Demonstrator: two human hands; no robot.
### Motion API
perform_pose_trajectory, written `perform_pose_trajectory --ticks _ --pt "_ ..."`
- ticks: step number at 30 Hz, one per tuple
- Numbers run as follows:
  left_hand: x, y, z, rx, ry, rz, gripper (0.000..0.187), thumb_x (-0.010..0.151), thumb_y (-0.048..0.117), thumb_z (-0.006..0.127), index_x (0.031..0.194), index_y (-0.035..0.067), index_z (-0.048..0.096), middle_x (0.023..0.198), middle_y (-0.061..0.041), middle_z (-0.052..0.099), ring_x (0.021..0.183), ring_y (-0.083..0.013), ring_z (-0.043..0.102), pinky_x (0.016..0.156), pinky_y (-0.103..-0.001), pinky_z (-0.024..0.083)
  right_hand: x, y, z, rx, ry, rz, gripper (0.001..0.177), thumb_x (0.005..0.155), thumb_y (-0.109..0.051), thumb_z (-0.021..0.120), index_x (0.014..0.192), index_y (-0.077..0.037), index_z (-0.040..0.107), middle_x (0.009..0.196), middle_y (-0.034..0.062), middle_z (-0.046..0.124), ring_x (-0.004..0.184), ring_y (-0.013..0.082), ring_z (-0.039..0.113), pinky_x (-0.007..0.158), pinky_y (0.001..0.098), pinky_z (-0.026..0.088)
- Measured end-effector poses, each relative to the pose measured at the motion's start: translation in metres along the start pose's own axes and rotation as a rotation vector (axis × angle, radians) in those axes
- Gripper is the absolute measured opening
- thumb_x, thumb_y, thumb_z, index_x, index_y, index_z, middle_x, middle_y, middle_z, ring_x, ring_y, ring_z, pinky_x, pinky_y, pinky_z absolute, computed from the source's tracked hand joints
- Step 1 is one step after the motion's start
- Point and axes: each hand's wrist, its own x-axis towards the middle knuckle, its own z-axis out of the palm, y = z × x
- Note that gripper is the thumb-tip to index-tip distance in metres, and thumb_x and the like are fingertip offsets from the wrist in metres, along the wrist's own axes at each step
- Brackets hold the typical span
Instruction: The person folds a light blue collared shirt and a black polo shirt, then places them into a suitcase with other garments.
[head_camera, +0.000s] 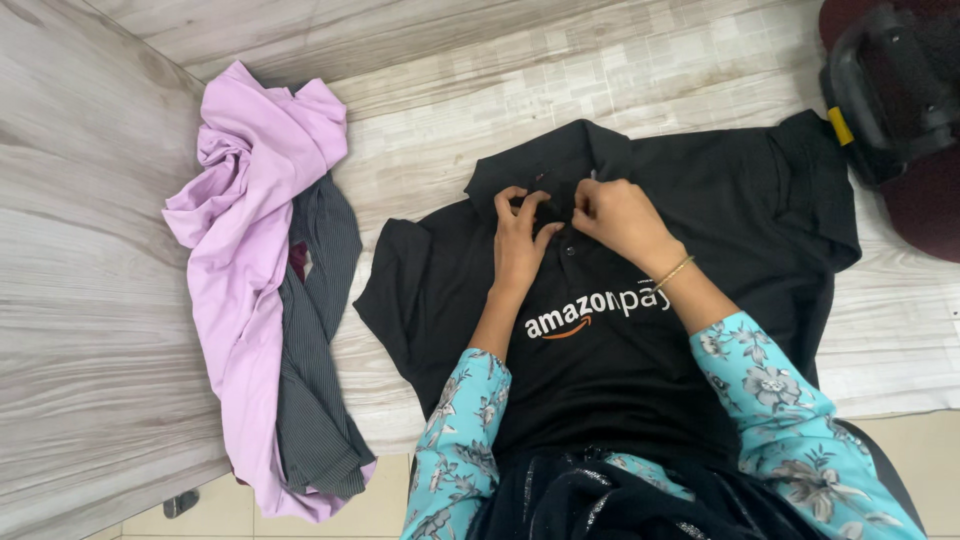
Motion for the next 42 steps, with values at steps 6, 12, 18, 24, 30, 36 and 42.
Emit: perform_pose_trajectory --ticks 6,12,18,24,30,36,42 --pt "-0.005 0.005 0.002 0.15 0.046 0.025 0.021 0.08 0.011 0.078 0.095 0.01 0.064 0.147 -0.009 0.051 0.101 -0.0292 0.063 0.093 -0.044 0.05 -0.024 -0.001 0.001 0.138 0.26 0.273 0.032 0.079 -0.011 0.089 0.077 0.0 0.06 0.066 0.0087 0.064 0.056 0.019 0.064 0.054 0.0325 0.051" --pt "0.008 0.006 -0.025 0.106 -0.078 0.237 0.019 0.089 0.015 0.076 0.1 0.011 0.061 0.101 0.0 0.065 0.113 -0.0255 0.067 0.126 -0.062 0.009 -0.041 0.011 0.027 1.081 0.316 0.389 0.046 0.09 0.006 0.07 0.131 -0.004 0.053 0.103 0.0019 0.063 0.092 0.0101 0.065 0.081 0.0258 0.058" --pt "0.038 -0.001 -0.029 -0.229 -0.237 0.132 0.037 0.083 0.014 0.074 0.112 0.005 0.053 0.108 -0.008 0.066 0.108 -0.0265 0.07 0.111 -0.048 0.039 -0.044 0.003 0.012 1.432 0.329 0.655 0.063 0.084 0.01 0.065 0.139 -0.012 0.045 0.105 0.0003 0.058 0.093 0.0112 0.067 0.084 0.0269 0.057" --pt "0.017 -0.021 0.042 -0.238 -0.222 -0.108 0.039 0.082 0.012 0.078 0.115 0.006 0.059 0.098 -0.015 0.076 0.087 -0.0311 0.078 0.077 -0.037 0.058 -0.037 -0.007 0.058 0.708 0.367 0.296 0.05 0.089 0.012 0.068 0.135 -0.002 0.053 0.102 0.0039 0.063 0.087 0.0083 0.061 0.074 0.0224 0.052" --pt "0.003 -0.014 0.047 -0.426 -0.013 -0.156 0.047 0.09 0.012 0.076 0.128 0.0 0.051 0.101 -0.02 0.076 0.089 -0.0262 0.078 0.077 -0.034 0.06 -0.051 0.006 0.041 0.728 0.267 0.426 0.051 0.085 0.006 0.073 0.131 -0.004 0.055 0.089 0.0005 0.07 0.078 0.0048 0.067 0.073 0.0204 0.056" --pt "0.001 -0.014 0.041 -0.439 -0.047 -0.131 0.064 0.092 0.013 0.074 0.146 0.002 0.042 0.106 -0.021 0.075 0.096 -0.0273 0.077 0.088 -0.035 0.058 -0.048 -0.018 0.024 0.516 0.316 0.27 0.031 0.085 0.004 0.077 0.114 0.001 0.065 0.091 0.0064 0.071 0.081 0.0106 0.069 0.071 0.0242 0.058" --pt "0.0 -0.007 0.036 -0.497 0.016 -0.271 0.065 0.096 0.014 0.071 0.151 0.009 0.039 0.109 -0.02 0.074 0.104 -0.0256 0.075 0.092 -0.038 0.057 -0.035 -0.035 0.038 0.489 0.389 0.27 0.017 0.088 0.001 0.078 0.1 0.002 0.066 0.089 0.0076 0.074 0.078 0.0127 0.072 0.069 0.0252 0.059"
